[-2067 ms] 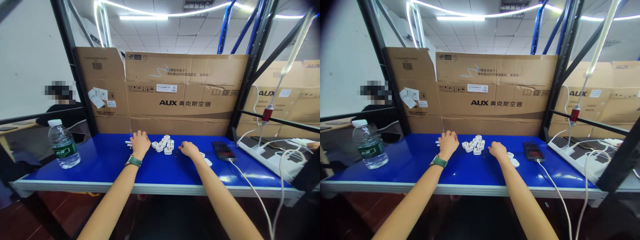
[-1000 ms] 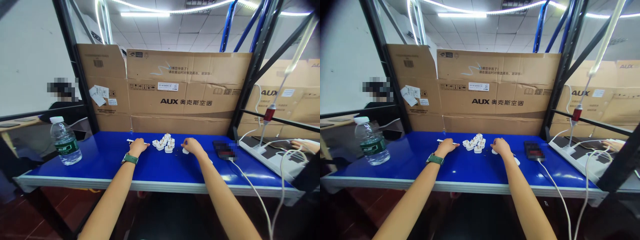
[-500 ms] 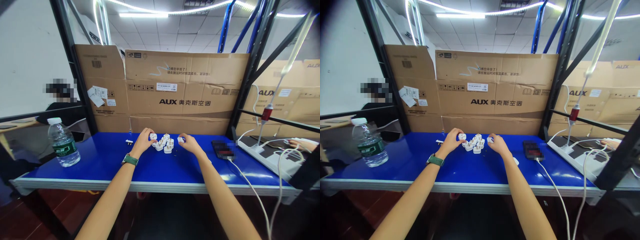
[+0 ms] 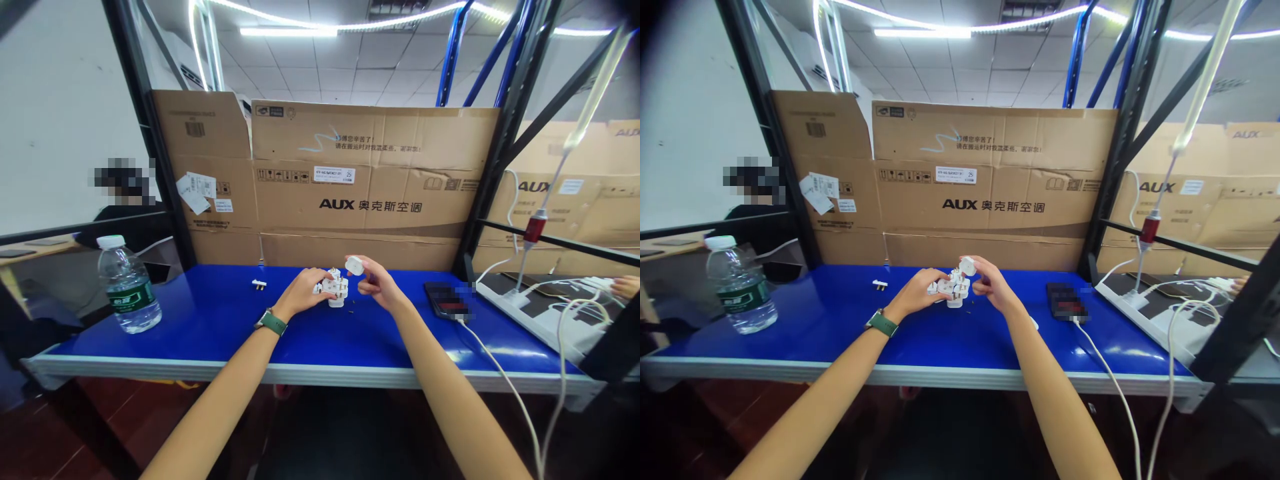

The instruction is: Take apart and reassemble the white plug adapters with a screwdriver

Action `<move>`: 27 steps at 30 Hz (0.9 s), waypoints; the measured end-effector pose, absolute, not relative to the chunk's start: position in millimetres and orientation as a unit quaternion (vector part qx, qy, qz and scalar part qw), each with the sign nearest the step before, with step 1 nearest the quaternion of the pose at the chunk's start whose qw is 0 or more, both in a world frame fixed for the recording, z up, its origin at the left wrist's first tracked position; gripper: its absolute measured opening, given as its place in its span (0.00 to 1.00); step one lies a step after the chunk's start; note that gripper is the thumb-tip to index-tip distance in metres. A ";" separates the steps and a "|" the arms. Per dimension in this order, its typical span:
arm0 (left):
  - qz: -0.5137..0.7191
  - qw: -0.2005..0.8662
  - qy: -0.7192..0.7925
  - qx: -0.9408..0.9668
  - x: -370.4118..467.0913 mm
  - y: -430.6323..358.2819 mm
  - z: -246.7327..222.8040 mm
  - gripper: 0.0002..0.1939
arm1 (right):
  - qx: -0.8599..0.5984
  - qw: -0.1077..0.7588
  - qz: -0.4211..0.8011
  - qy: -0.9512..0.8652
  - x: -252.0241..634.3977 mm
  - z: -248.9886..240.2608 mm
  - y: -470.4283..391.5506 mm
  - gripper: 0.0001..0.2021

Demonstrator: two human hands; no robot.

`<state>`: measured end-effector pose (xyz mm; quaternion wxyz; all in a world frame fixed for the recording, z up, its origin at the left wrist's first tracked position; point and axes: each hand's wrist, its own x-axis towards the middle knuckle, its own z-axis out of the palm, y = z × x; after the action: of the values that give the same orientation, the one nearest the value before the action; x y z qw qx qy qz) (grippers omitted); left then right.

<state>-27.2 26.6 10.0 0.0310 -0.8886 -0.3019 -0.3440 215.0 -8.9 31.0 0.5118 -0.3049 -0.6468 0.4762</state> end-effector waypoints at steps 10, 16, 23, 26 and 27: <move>-0.389 0.009 -0.278 -0.879 -20.1 24.6 8.2 0.20 | -0.403 0.473 0.262 -0.738 205.9 4.0 17.2 0.21; -0.395 0.004 -0.288 -0.872 -20.4 31.3 2.4 0.23 | -0.330 0.461 0.188 -0.802 204.7 7.5 11.1 0.21; -0.421 -0.051 -0.306 -0.852 -17.7 32.9 1.4 0.24 | -0.309 0.469 0.136 -0.816 203.4 9.5 6.6 0.16; -0.425 -0.074 -0.317 -0.844 -15.7 32.7 0.7 0.25 | -0.280 0.455 0.115 -0.837 204.0 9.2 7.9 0.12; -0.426 -0.089 -0.327 -0.839 -14.9 32.3 0.6 0.24 | -0.270 0.453 0.112 -0.842 204.3 8.4 9.2 0.11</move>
<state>-14.9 32.3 0.6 -0.0889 -0.8390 -0.3267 -0.4259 204.3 9.2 8.4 0.4529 -0.2705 -0.8422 0.1117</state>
